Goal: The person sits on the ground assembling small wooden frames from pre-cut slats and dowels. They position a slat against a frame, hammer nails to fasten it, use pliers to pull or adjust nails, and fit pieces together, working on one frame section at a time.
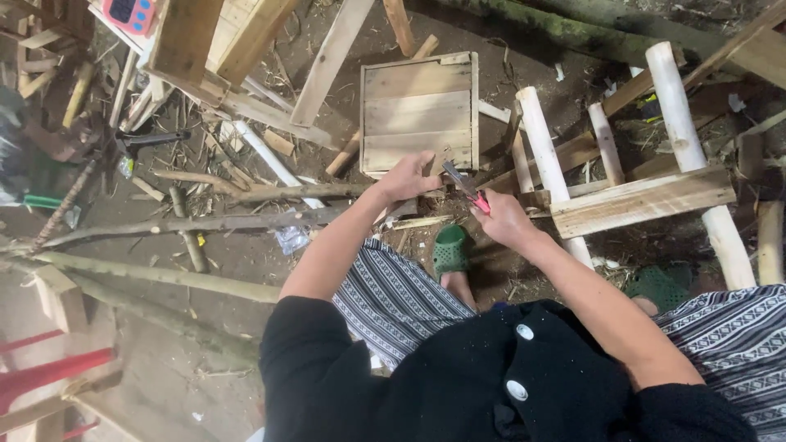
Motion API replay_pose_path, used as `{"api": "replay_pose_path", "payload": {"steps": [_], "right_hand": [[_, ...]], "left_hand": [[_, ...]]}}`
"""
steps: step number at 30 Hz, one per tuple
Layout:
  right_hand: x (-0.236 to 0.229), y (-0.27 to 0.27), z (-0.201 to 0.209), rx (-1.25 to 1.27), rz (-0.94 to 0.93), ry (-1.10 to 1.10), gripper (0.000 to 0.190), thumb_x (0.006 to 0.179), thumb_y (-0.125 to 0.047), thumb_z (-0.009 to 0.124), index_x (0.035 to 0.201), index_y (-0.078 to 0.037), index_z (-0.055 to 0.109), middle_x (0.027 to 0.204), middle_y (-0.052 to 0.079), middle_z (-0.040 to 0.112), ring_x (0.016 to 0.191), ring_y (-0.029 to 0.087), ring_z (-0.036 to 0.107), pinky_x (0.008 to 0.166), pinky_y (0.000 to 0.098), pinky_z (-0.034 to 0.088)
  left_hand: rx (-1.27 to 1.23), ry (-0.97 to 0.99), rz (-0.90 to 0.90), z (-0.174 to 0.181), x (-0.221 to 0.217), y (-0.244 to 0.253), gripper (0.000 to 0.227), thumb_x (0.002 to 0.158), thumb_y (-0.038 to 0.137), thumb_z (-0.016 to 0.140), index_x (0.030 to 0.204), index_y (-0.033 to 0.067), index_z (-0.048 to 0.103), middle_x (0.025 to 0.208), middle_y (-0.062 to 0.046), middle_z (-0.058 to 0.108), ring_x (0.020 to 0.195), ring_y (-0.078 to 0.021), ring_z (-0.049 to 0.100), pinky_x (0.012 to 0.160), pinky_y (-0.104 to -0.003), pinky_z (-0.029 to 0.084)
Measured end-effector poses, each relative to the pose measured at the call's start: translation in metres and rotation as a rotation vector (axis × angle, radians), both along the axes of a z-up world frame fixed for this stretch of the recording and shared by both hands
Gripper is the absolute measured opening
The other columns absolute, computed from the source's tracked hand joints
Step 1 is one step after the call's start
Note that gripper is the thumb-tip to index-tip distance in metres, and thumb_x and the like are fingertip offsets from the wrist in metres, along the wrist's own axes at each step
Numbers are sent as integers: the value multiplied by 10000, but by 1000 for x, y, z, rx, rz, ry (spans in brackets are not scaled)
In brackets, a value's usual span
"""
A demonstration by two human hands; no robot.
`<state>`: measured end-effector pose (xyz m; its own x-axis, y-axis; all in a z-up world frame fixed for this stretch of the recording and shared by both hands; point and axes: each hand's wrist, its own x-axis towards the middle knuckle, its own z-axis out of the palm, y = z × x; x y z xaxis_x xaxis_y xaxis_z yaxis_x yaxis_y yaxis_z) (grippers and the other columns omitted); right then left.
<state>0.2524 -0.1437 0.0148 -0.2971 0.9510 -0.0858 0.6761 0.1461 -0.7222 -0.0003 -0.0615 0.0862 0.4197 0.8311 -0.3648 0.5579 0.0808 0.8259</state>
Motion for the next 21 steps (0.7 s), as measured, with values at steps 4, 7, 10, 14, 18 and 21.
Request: {"api": "replay_pose_path", "payload": {"steps": [4,7,10,14,18,21], "right_hand": [[8,6,-2,449,55,-119,285,938,-247,614,1085,-5,642,810,183,653,734,396,715,638,452,575],[1,11,16,427,104,-168,261,926,-267,643,1084,-59,645,834,117,642,772,336,725,674,419,567],[-8,5,49,-245,26,197,270,893,-299,721,851,-76,575,744,147,625,813,368,678,737,426,486],[-17,-5,103,-549,-90,526,148,916,-260,721,861,-130,675,734,51,710,771,198,641,745,288,476],[-11,1,74,-595,-149,538,241,900,-315,785,921,-89,702,753,61,645,721,204,585,661,321,463],[-10,1,56,-622,-181,575,175,882,-219,798,899,-63,718,681,75,641,572,168,589,480,280,458]], "left_hand": [[-147,-229,7,-24,0,-2,167,865,228,745,965,118,668,883,-57,741,858,-180,617,843,-332,512],[19,1,36,39,10,-9,174,785,157,733,896,119,605,755,-8,592,799,-221,612,769,-300,462],[214,385,102,-12,-20,21,360,741,409,800,916,158,609,863,-74,685,933,-317,701,828,-429,529],[356,455,151,30,-16,10,439,727,541,805,913,196,607,844,-28,730,954,-324,715,861,-452,540],[418,461,143,42,-8,4,480,736,544,794,949,187,553,834,-96,701,927,-378,702,829,-495,534],[463,477,120,32,-8,5,499,747,539,770,979,172,525,852,-170,693,941,-429,688,838,-541,533]]}}
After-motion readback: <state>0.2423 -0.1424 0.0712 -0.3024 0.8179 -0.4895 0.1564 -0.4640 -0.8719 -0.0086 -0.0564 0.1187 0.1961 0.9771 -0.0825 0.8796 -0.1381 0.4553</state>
